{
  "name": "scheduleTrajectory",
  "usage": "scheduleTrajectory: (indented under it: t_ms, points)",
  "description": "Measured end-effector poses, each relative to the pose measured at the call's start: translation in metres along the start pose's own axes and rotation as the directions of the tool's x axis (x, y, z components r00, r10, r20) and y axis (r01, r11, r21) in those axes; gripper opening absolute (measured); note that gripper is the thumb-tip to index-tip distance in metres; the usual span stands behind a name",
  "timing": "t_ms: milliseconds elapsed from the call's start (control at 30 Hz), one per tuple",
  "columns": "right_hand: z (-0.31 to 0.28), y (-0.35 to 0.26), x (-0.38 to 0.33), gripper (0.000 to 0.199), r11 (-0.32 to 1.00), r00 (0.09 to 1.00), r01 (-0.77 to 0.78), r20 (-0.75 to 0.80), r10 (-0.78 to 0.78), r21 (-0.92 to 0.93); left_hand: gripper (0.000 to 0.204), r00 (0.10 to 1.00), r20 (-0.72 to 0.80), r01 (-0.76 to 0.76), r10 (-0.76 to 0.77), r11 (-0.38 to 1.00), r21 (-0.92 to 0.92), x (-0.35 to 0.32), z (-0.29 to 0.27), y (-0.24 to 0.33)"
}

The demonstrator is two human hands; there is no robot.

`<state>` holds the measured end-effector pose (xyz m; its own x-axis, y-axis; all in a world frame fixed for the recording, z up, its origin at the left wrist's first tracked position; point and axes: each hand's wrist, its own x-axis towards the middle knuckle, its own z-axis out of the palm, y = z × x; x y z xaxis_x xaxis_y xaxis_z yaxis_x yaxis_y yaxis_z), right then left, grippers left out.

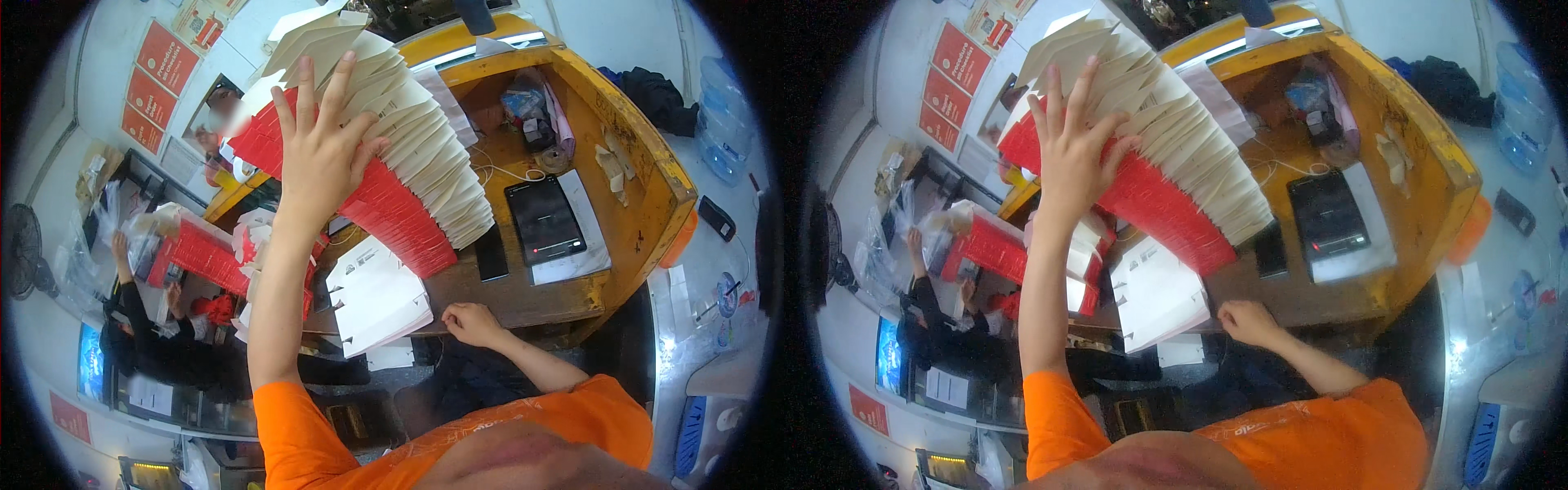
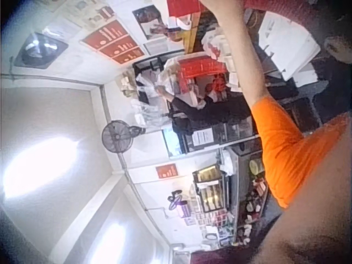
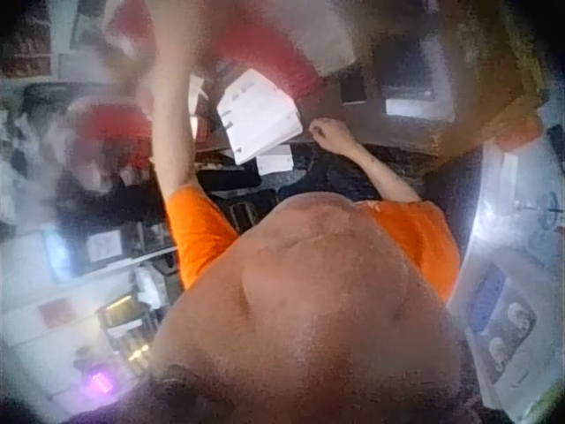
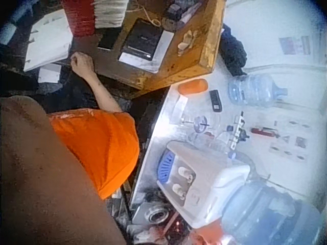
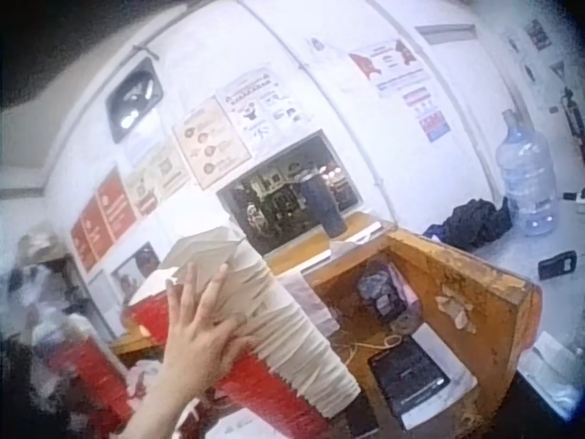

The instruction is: The person assembles red and white cardboard boxes by folding the flaps and snapping them into shape. They repeatedly pick up flat-packed boxes from a stack, fold them into 3D containers, and place the finished boxes on a pile on the counter.

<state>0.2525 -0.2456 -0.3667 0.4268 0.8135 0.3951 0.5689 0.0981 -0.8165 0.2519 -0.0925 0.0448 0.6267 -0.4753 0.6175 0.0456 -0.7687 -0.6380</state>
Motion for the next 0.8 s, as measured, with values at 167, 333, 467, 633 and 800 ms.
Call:
scheduleTrajectory:
  t_ms: [167,333,467,633,800]
  points:
    - [-0.001,-0.002,0.000,0.013,1.000,1.000,0.001,0.008,0.000,-0.013,0.024,1.000,-0.001,-0.006,0.006,1.000,0.021,0.000,0.003,-0.005]
    - [-0.002,-0.007,0.001,0.013,0.999,0.998,-0.038,0.040,0.038,0.000,0.025,1.000,-0.007,-0.010,0.010,1.000,0.017,0.000,0.006,-0.006]
    - [-0.004,-0.006,0.001,0.013,1.000,0.999,-0.028,0.031,0.027,0.011,0.022,1.000,-0.022,-0.007,0.007,1.000,0.004,-0.001,0.005,-0.003]
    - [-0.003,-0.007,0.001,0.014,0.999,0.999,-0.036,0.028,0.036,0.016,0.013,1.000,-0.012,0.008,-0.007,0.999,0.034,-0.001,0.008,-0.003]
    - [-0.004,-0.009,0.002,0.014,0.999,0.998,-0.043,0.041,0.043,0.010,0.013,0.999,-0.007,-0.035,0.035,0.995,0.097,-0.005,0.012,-0.006]
